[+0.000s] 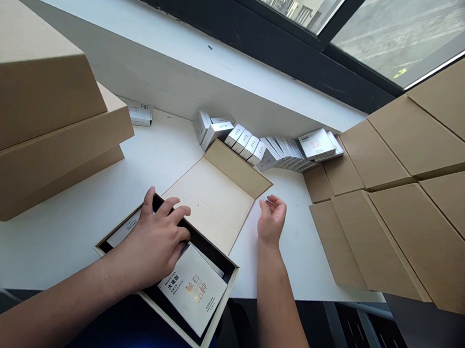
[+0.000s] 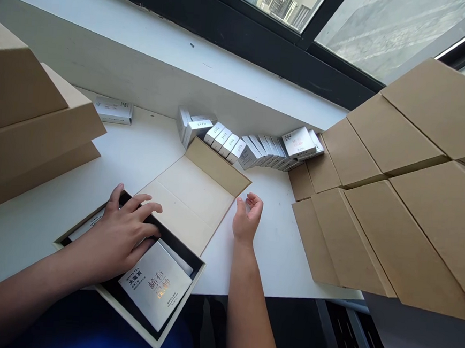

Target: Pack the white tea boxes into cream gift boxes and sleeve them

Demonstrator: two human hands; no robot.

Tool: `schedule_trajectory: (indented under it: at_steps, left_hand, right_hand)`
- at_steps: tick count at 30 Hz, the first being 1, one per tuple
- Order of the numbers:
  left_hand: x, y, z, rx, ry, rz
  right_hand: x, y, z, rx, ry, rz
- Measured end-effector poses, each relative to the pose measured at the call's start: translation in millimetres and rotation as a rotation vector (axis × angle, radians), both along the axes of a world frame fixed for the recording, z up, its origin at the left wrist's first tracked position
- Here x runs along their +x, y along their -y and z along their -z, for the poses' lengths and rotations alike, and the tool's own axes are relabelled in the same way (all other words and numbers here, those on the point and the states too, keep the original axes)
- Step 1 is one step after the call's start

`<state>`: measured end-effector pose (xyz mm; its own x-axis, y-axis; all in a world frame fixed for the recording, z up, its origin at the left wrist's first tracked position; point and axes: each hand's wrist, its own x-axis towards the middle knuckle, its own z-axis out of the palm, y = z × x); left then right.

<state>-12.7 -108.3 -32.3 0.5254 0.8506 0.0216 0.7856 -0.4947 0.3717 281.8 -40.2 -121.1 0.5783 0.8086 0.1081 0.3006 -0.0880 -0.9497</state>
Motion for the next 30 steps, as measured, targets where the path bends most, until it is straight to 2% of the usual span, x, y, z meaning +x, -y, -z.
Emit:
schedule_trajectory:
  at_steps: [3,10,21,30]
  left_hand:
    - [0,0,1.7,-0.009,0.020,0.020]
    - [-1,-1,4.4,-0.022,0.062,0.060]
    - [-3,-1,-0.4,-0.033,0.033,0.067]
    - [-2,0,1.5,0.014,0.029,0.039]
  right_hand:
    - [0,-1,1.3,-0.026,-0.008,0.001]
    - [-3,-2,0.9,-0.015,-0.037,-0.095]
    - [3,-4,7.7,0.161,-0.045,-0.103]
    - [-3,-9,-4.0,0.326,-0.156,-0.076]
